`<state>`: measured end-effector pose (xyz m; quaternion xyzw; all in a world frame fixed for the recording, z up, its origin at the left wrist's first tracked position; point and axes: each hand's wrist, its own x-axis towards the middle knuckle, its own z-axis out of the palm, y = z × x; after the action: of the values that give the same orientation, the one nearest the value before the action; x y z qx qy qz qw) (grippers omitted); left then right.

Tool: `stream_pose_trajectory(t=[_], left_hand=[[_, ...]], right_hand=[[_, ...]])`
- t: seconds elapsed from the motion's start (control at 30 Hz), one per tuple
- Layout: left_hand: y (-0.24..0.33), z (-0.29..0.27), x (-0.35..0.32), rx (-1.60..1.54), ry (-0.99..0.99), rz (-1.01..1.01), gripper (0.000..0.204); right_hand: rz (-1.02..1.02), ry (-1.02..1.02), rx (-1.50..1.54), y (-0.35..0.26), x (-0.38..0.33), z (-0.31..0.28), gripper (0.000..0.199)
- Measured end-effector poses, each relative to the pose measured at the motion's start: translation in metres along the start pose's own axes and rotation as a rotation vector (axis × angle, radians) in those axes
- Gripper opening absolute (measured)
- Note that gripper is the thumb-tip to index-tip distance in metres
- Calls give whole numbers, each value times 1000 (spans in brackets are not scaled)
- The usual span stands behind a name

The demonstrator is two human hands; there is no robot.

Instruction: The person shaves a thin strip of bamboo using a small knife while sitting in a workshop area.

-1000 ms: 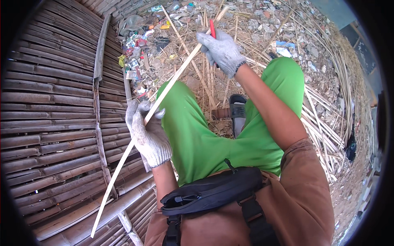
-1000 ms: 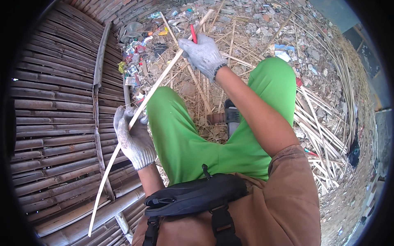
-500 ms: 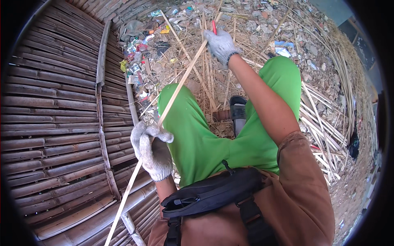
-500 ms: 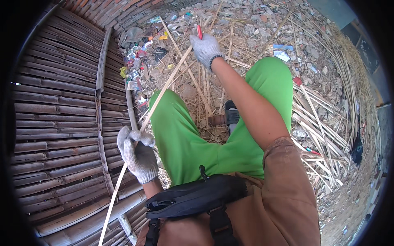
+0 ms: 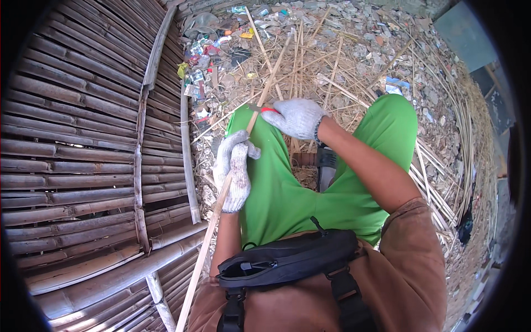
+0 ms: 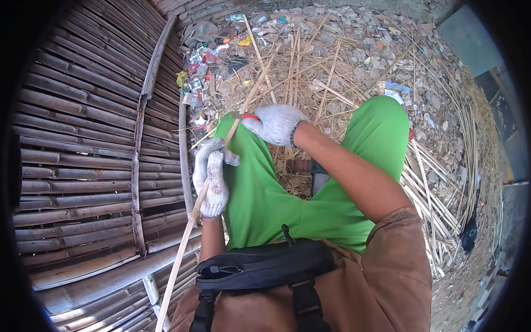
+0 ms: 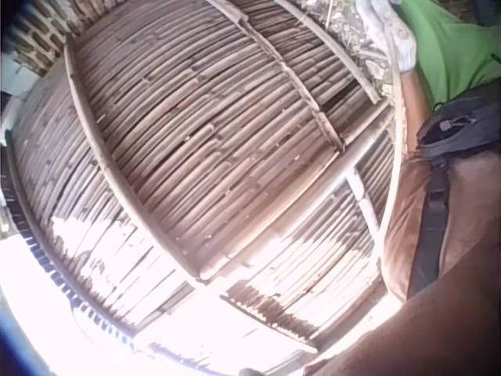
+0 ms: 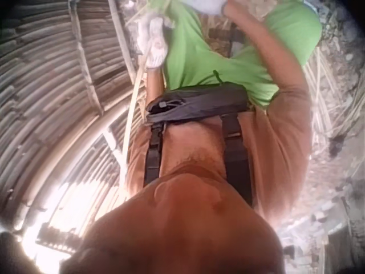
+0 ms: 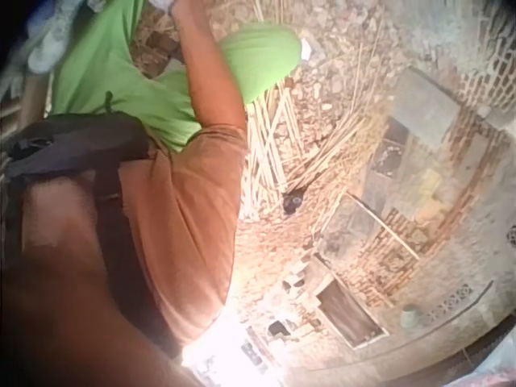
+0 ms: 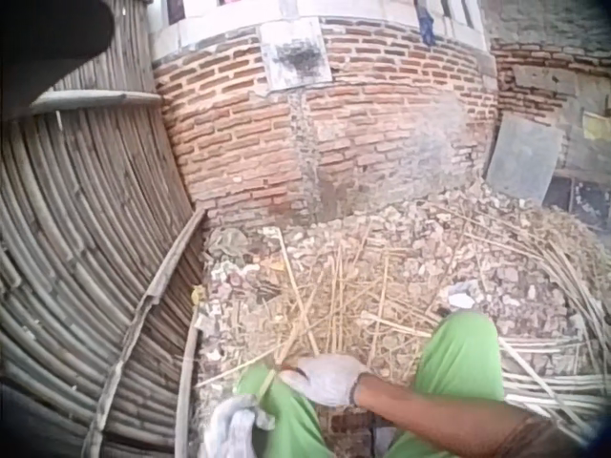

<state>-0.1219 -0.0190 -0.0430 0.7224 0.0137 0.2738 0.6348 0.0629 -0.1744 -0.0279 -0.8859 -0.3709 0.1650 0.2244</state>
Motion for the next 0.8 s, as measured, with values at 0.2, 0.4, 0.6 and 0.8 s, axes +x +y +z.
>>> stream_pose_trajectory(t=[0.2, 0.4, 0.6, 0.8], left_hand=[[-15, 11, 13, -84, 50, 18, 28], [-17, 9, 21, -21, 36, 43, 28], [-14, 14, 22, -9, 32, -30, 29], [-9, 21, 16, 1, 100, -115, 27]], right_hand=[[-115, -17, -92, -6, -11, 1, 58], [-107, -92, -110, -11, -3, -6, 56], [-117, -126, -89, -8, 4, -8, 69], [-80, -179, -116, -9, 13, -11, 69]])
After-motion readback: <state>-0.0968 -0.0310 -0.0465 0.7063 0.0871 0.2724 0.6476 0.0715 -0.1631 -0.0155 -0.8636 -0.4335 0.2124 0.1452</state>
